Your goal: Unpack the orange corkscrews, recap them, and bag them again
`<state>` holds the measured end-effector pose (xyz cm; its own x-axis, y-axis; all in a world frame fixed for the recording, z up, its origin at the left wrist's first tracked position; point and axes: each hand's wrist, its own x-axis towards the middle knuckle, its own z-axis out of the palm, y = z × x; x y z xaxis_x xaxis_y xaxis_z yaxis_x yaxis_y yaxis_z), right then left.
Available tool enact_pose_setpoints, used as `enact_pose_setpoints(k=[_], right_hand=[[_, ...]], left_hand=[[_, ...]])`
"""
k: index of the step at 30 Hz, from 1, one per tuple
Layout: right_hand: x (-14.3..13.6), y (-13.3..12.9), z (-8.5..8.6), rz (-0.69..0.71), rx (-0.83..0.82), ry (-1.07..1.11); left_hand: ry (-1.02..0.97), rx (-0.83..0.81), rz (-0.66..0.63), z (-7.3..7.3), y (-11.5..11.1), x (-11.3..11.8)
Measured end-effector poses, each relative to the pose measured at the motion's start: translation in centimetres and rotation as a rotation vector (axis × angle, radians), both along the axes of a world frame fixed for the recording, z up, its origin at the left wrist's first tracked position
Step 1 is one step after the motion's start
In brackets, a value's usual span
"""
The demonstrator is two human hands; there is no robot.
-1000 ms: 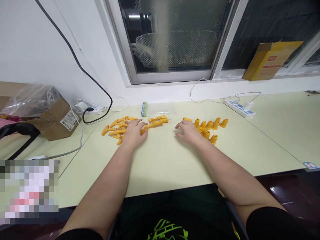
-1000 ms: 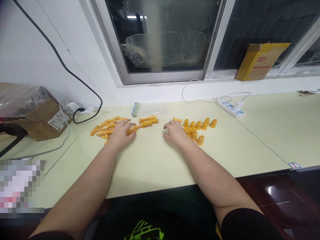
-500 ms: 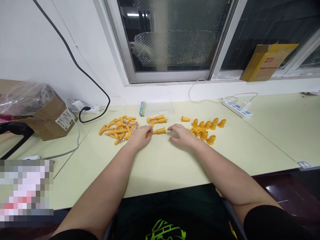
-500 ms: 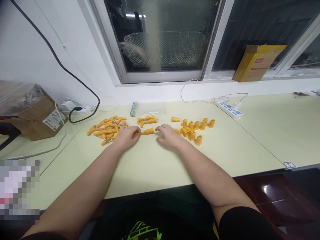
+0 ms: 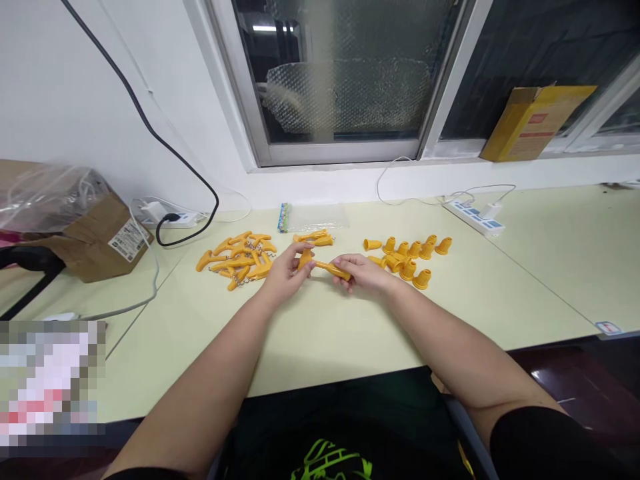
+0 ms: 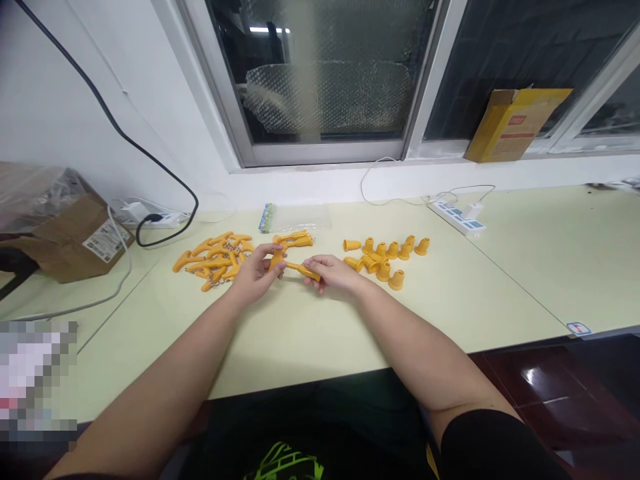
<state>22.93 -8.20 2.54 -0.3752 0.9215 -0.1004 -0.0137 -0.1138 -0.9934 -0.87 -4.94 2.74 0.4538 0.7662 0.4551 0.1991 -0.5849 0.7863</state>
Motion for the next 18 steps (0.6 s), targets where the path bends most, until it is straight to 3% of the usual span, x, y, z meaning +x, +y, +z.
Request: enact_pose_setpoints(k=[6, 9, 12, 16, 18], right_hand=[[0.7, -0.2, 1.9, -0.015, -0.464, 0.27], [1.0, -0.1, 1.8, 0.082, -0.508, 0.262], [0.9, -0.5, 1.6, 0.132, -0.285, 0.109], [0.8, -1.3, 1.7, 0.013, 0.408, -0.36], [0.9, -1.3, 1.7, -0.058, 0.663, -0.557]], left_hand=[[0.188, 0.298, 0.006, 1.3, 0.1, -0.9], [0.191, 0.321, 0.007, 1.6, 0.2, -1.0], [0.213, 0.168, 0.088, 1.5, 0.3, -1.0], [0.12, -0.167, 0.266, 1.2, 0.6, -1.2], [0.02, -0.289, 0.324, 1.1, 1.1, -1.5]])
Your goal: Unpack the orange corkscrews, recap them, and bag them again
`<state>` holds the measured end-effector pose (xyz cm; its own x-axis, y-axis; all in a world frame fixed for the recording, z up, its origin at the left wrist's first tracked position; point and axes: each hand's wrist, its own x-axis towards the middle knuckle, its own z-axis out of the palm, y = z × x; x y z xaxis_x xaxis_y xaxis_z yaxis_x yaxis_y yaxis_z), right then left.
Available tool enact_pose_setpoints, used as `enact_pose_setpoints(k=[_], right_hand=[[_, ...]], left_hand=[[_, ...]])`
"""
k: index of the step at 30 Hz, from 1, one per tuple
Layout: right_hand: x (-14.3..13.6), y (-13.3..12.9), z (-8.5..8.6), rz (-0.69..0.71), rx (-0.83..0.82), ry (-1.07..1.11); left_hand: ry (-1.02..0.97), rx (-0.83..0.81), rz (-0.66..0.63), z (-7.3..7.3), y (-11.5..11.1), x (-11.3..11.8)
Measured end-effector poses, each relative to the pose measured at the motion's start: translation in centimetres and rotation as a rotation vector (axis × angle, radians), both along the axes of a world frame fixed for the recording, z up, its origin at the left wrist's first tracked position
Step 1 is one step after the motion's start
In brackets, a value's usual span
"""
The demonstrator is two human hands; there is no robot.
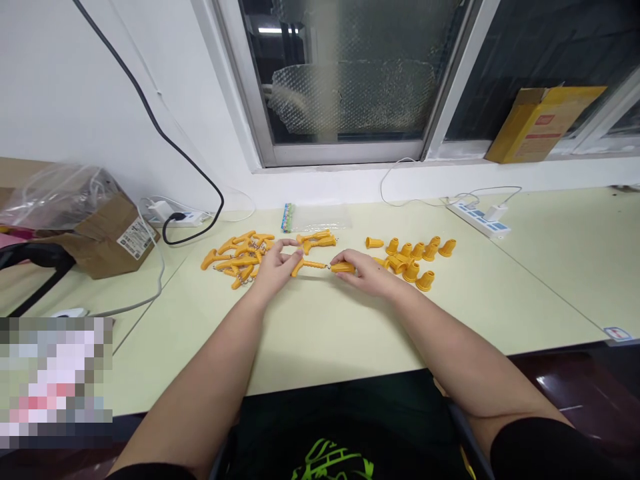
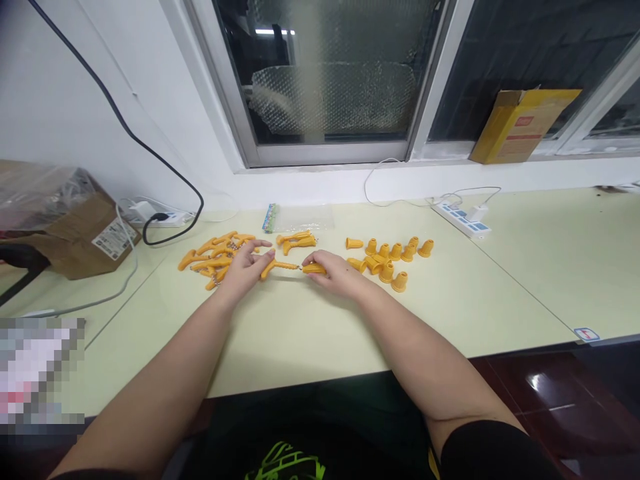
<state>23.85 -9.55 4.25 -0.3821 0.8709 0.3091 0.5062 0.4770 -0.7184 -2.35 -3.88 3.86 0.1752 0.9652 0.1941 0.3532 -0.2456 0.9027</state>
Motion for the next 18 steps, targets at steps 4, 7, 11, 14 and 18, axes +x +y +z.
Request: enact_pose_setpoints(k=[4, 7, 11, 14, 18], right_hand=[[1.0, 0.6, -0.5, -0.218, 0.088, -0.338], [2.0, 1.2, -1.0, -0.341, 0.018, -0.477], [3.2, 1.8, -1.5, -0.389, -0.036, -0.54], [3.8, 2.1, -1.6, -0.545, -0.064, -0.61], [3.2, 2.2, -2.0, -0.631, 0.004, -0.641]], left_hand=[[-0.141, -0.059, 0.186, 0.2, 1.3, -1.3], [-0.145, -0.013, 0.369, 0.6, 2.0, -2.9], [-0.123, 0.007, 0.548, 1.1, 2.6, -5.0], [-0.151, -0.035, 0.634, 1.2, 3.2, -6.1], [-0.269, -0.061, 0.653, 0.7, 4.0, -6.4]])
